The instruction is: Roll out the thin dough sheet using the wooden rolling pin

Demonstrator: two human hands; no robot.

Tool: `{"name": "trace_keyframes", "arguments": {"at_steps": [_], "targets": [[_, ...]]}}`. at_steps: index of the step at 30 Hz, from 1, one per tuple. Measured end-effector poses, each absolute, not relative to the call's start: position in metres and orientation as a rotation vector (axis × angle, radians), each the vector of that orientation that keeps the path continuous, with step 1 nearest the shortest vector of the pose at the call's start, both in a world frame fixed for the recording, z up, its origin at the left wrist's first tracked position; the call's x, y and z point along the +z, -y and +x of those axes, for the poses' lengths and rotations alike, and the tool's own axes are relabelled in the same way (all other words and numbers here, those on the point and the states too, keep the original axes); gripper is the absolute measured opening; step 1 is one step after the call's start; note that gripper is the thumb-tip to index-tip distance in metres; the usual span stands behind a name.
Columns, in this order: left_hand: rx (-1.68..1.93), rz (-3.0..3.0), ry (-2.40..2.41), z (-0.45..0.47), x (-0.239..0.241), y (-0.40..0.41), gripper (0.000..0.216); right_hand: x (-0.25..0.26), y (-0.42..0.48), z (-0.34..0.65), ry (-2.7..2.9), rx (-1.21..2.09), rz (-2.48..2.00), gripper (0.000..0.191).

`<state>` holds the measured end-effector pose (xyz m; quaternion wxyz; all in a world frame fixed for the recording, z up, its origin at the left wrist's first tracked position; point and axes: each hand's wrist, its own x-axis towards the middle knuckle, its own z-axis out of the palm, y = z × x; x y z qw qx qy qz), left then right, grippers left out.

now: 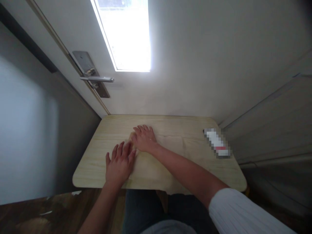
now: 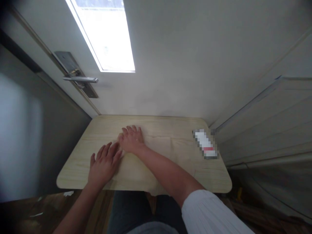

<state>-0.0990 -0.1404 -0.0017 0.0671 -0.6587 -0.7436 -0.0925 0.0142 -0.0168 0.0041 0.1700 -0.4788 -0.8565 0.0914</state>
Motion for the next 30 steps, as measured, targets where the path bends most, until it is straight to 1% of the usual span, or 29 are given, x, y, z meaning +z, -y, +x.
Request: {"name": "trace_keyframes", "arguments": {"at_steps": [7, 15, 23, 30], "targets": [[-0.229, -2.016, 2.254, -0.113, -0.002, 0.13, 0.053, 0.007, 0.007, 0.003, 2.433, 0.267, -1.395, 0.04], [-0.303, -2.044, 2.232, -0.086, -0.001, 0.154, 0.051, 0.004, 0.038, 0.033, 2.407, 0.251, -1.391, 0.04], [-0.392, -2.134, 2.134, -0.059, -0.007, 0.19, 0.055, -0.007, 0.076, 0.067, 2.389, 0.255, -1.424, 0.049], [-0.455, -2.168, 2.063, -0.045, -0.013, 0.211, 0.06, -0.016, 0.098, 0.086, 2.357, 0.264, -1.45, 0.052]]}}
